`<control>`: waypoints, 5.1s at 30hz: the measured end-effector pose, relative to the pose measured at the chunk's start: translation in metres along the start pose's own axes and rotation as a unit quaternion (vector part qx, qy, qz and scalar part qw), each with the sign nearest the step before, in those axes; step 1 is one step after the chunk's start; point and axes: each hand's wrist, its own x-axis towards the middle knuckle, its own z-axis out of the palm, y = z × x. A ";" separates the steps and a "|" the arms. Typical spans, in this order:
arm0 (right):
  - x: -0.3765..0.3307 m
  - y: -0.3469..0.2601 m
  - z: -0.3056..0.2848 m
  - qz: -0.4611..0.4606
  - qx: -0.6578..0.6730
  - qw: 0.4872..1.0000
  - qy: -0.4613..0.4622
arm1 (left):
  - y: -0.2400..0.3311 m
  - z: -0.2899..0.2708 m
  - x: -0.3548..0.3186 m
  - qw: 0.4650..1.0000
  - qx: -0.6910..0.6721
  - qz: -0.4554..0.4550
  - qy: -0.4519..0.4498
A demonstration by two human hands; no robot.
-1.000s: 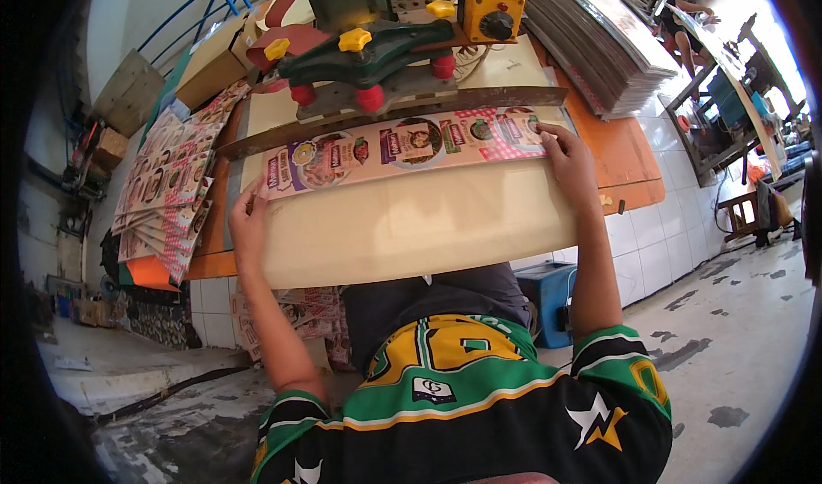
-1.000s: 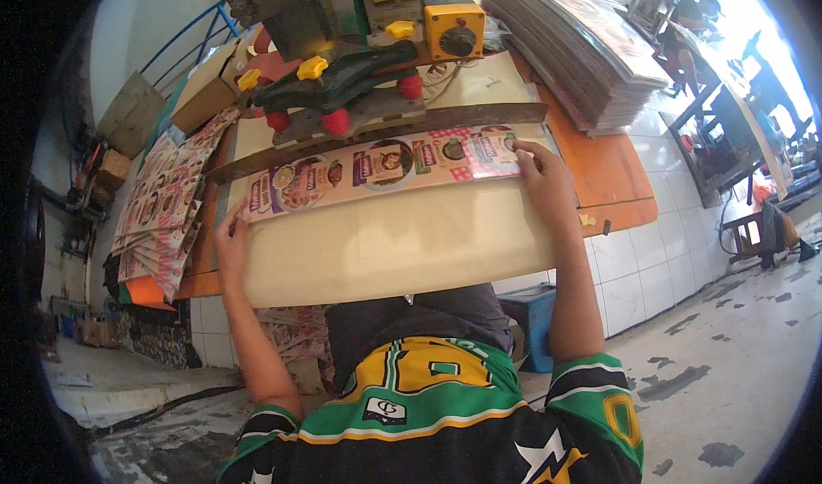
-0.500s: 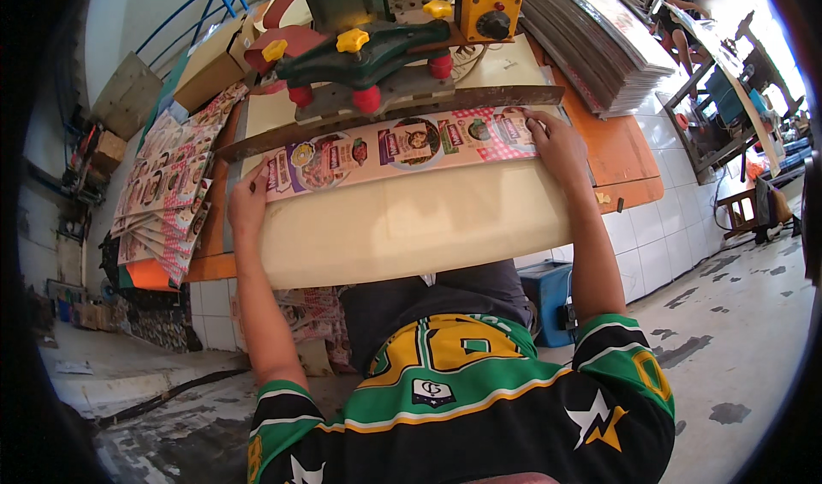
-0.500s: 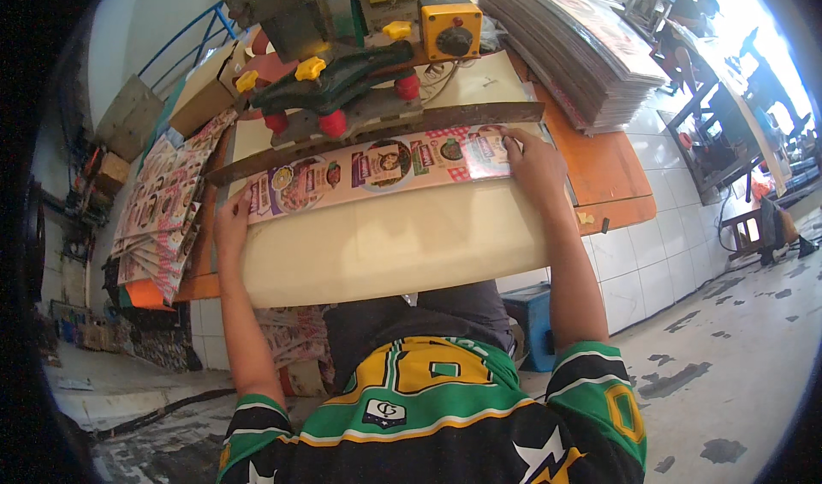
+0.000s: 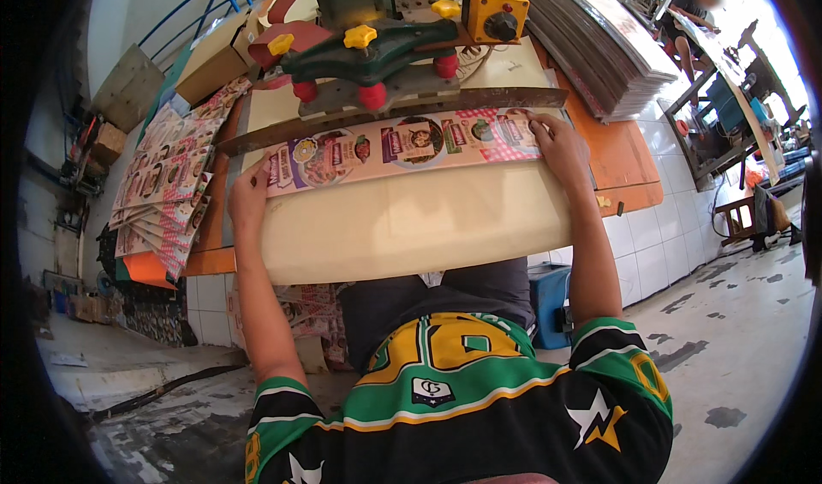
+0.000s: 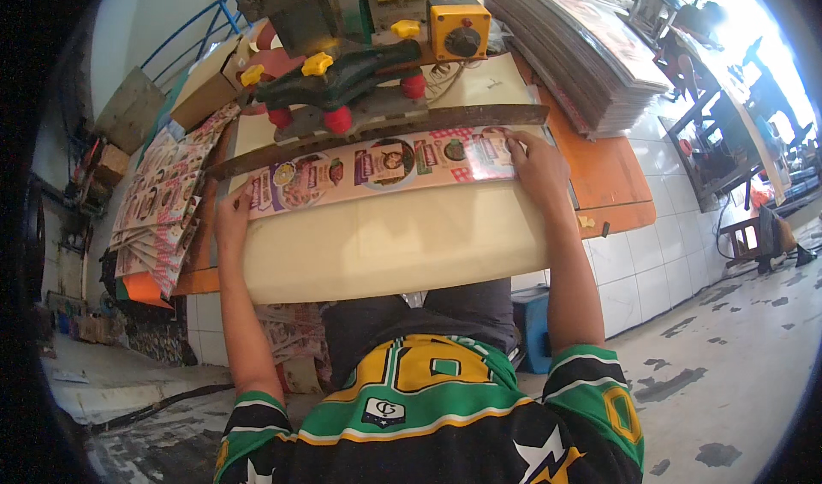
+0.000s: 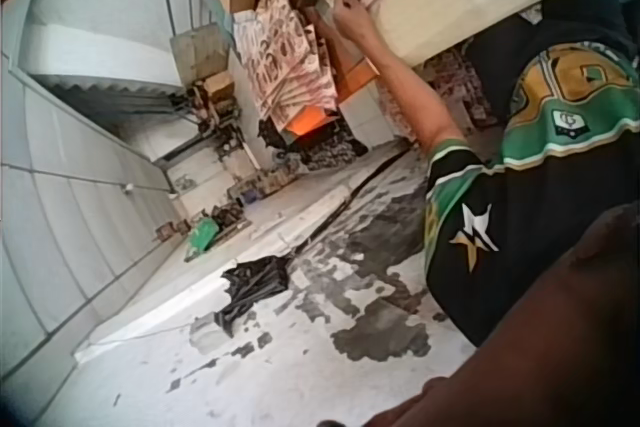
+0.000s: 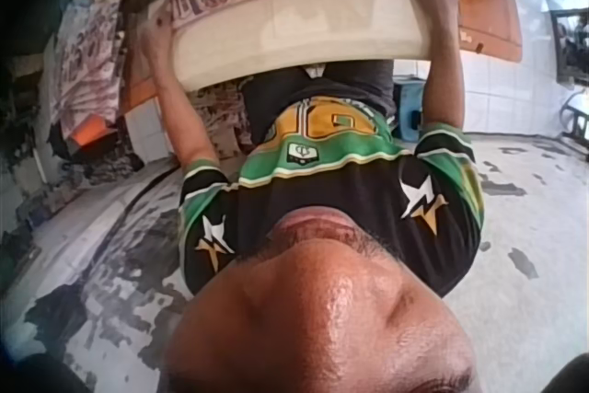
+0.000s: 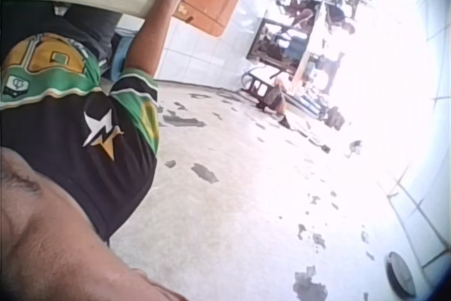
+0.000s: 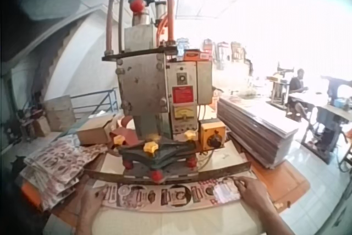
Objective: The person aligns a strip of printed plastic sachets on a machine platform, presses a lever by hand to seal the plastic, and then folds the sealed strip.
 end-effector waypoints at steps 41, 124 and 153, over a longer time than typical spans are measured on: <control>-0.005 -0.004 -0.005 -0.027 0.171 0.985 0.020 | 0.008 -0.001 -0.011 0.982 -0.136 0.054 0.122; -0.008 0.030 -0.018 -0.108 0.652 0.751 -0.001 | -0.006 -0.002 -0.020 0.879 -0.255 0.227 0.334; 0.000 0.059 -0.010 -0.110 0.561 0.820 -0.024 | 0.008 -0.006 -0.021 0.897 -0.227 0.170 0.340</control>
